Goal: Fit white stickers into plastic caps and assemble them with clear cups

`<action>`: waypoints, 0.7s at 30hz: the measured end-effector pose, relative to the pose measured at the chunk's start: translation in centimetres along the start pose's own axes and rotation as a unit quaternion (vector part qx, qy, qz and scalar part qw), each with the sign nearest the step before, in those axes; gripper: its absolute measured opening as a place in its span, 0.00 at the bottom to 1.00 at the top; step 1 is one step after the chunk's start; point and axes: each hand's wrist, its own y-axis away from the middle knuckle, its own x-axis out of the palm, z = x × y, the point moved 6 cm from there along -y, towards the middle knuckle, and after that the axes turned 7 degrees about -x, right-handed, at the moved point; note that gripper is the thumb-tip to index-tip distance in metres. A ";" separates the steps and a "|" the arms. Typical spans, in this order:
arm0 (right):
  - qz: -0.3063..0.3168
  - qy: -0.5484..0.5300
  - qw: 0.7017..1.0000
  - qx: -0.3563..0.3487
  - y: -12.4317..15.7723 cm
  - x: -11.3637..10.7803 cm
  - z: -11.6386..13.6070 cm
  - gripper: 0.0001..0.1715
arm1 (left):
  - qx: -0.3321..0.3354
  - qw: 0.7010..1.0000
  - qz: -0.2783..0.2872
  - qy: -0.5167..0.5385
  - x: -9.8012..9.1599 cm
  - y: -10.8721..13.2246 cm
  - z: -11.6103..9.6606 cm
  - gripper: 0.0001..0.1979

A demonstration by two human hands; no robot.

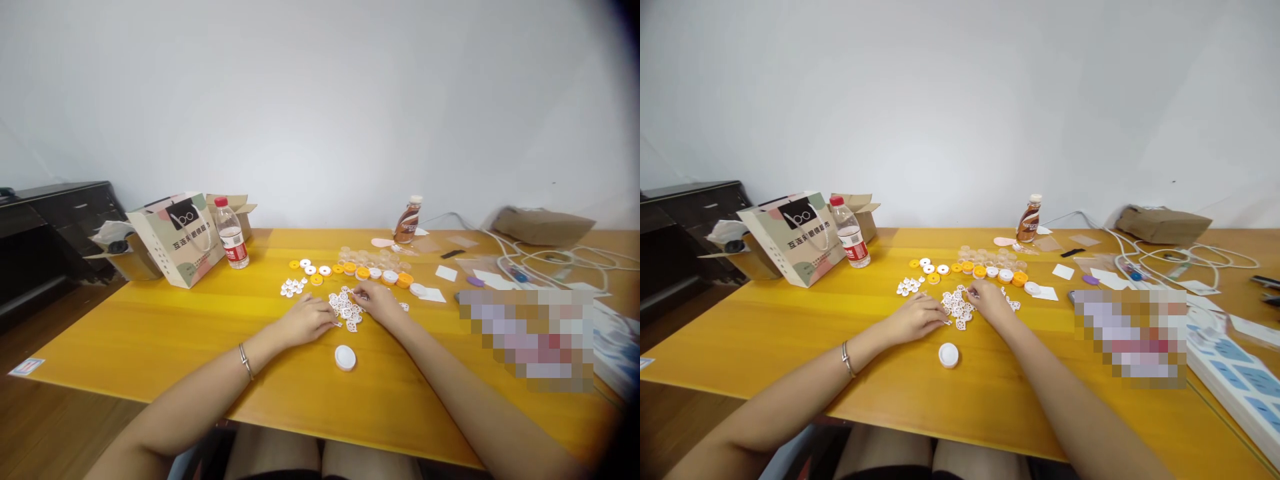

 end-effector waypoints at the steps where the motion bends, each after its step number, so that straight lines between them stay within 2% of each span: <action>1: -0.003 0.001 1.000 0.001 0.0 0.1 -0.1 0.07 | -0.001 1.000 -0.004 -0.002 0.0 0.0 0.0 0.10; 7: -0.024 0.010 1.000 0.005 -0.1 -0.1 -0.6 0.09 | -0.027 0.998 -0.050 0.025 -0.8 -0.3 0.3 0.05; 10: -0.080 -0.013 0.997 0.009 0.0 -1.0 -0.4 0.11 | -0.047 0.994 -0.077 0.061 -1.4 -0.3 0.5 0.02; 13: -0.151 -0.123 0.980 0.036 0.4 -1.6 0.1 0.08 | -0.058 0.989 -0.095 0.099 -1.8 -0.2 0.8 0.02; 16: -0.162 -0.308 0.932 0.100 0.9 -0.9 0.9 0.07 | -0.065 0.983 -0.114 0.130 -2.0 -0.1 1.0 0.04; 21: -0.095 -0.569 0.797 0.179 1.9 1.2 3.9 0.12 | -0.078 0.967 -0.157 0.187 -2.6 0.0 1.4 0.10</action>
